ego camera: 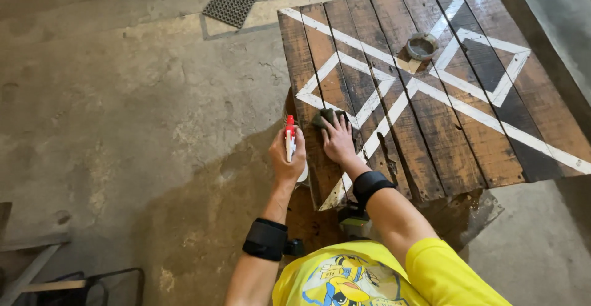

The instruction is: The person sprays a liquid from a bottle onto a small wooden stool and wipes it with a green cloth. They then move to a larger wooden table with white geometric patterns and repeatedly spray and wipe its surface.

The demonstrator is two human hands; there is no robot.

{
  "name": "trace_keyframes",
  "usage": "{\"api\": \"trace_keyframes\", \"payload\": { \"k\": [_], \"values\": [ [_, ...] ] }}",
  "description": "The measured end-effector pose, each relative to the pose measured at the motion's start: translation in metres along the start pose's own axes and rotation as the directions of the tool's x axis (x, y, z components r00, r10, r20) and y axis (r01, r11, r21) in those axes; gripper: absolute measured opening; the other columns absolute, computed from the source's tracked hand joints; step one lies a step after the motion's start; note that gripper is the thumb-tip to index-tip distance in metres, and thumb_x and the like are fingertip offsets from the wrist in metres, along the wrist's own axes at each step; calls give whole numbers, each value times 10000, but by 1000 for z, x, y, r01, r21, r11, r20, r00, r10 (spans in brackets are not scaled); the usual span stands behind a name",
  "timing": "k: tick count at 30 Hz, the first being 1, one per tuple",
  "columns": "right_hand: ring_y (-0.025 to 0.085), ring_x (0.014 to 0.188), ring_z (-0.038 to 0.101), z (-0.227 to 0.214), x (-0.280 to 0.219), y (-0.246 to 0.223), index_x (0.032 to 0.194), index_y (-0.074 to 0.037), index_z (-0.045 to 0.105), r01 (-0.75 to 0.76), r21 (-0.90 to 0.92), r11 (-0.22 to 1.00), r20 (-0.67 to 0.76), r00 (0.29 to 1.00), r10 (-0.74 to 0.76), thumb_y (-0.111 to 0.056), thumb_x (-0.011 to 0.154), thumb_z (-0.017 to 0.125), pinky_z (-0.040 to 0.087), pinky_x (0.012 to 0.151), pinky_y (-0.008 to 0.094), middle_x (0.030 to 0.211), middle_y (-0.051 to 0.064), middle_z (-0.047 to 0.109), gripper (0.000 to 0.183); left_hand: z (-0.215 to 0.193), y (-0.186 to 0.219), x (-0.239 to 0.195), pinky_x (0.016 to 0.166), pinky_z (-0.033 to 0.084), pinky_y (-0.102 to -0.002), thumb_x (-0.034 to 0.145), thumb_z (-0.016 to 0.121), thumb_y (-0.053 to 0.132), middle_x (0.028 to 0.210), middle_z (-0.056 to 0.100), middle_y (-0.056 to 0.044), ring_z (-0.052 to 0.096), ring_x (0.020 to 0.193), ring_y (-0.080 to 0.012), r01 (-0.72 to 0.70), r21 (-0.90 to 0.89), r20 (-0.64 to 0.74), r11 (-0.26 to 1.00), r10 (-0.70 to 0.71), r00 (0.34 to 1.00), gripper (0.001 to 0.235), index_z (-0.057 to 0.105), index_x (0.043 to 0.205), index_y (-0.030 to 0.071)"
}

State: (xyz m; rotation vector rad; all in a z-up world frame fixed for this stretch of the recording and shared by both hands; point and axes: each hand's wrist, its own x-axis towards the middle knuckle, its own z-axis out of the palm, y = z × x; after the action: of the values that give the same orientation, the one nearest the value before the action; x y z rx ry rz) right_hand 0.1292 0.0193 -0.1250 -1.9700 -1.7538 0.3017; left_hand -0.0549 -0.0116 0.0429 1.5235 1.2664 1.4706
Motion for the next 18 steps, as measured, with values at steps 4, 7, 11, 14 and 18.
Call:
{"api": "trace_keyframes", "payload": {
  "k": [4, 7, 11, 14, 18],
  "values": [
    [449, 1506, 262, -19, -8, -22, 1456, -216, 558, 62, 13, 998, 7, 998, -62, -306, 1018, 523, 176, 1216, 593, 1653, 165, 327, 449, -3, -8, -5, 691, 556, -330, 970, 690, 155, 838, 732, -104, 688, 736, -173, -27, -37, -4, 999, 27, 1000, 139, 703, 1005, 21],
    [439, 1496, 304, -32, -15, -36, 1397, -196, 614, 170, 20, 985, 64, 983, -171, -291, 997, 553, 219, 1212, 584, 1631, 157, 374, 416, -6, -7, -9, 724, 561, -327, 964, 692, 148, 881, 740, -107, 713, 794, -164, -79, 30, -15, 996, 79, 997, 146, 700, 1029, 18],
    [421, 1476, 339, -36, -24, -58, 1346, -171, 644, 309, 49, 950, 155, 937, -313, -277, 964, 593, 242, 1207, 568, 1592, 148, 423, 400, -8, -6, -8, 705, 562, -324, 969, 685, 157, 855, 743, -105, 714, 758, -175, -22, -10, 0, 1000, 22, 1000, 145, 702, 1018, 21],
    [422, 1473, 350, -37, -34, -60, 1331, -162, 655, 404, 92, 910, 178, 893, -414, -265, 959, 603, 251, 1215, 548, 1585, 143, 445, 389, -9, 2, -9, 691, 558, -328, 971, 690, 162, 844, 739, -108, 710, 743, -179, -23, -8, -4, 1000, 23, 1000, 152, 704, 1021, 20],
    [410, 1480, 352, -44, -46, -59, 1303, -155, 663, 441, 140, 886, 200, 864, -462, -285, 923, 636, 250, 1221, 525, 1561, 144, 463, 402, -7, -3, -9, 689, 565, -323, 972, 686, 171, 847, 743, -102, 724, 754, -169, -25, 3, -1, 1000, 25, 1000, 148, 704, 1018, 31]
  ]
}}
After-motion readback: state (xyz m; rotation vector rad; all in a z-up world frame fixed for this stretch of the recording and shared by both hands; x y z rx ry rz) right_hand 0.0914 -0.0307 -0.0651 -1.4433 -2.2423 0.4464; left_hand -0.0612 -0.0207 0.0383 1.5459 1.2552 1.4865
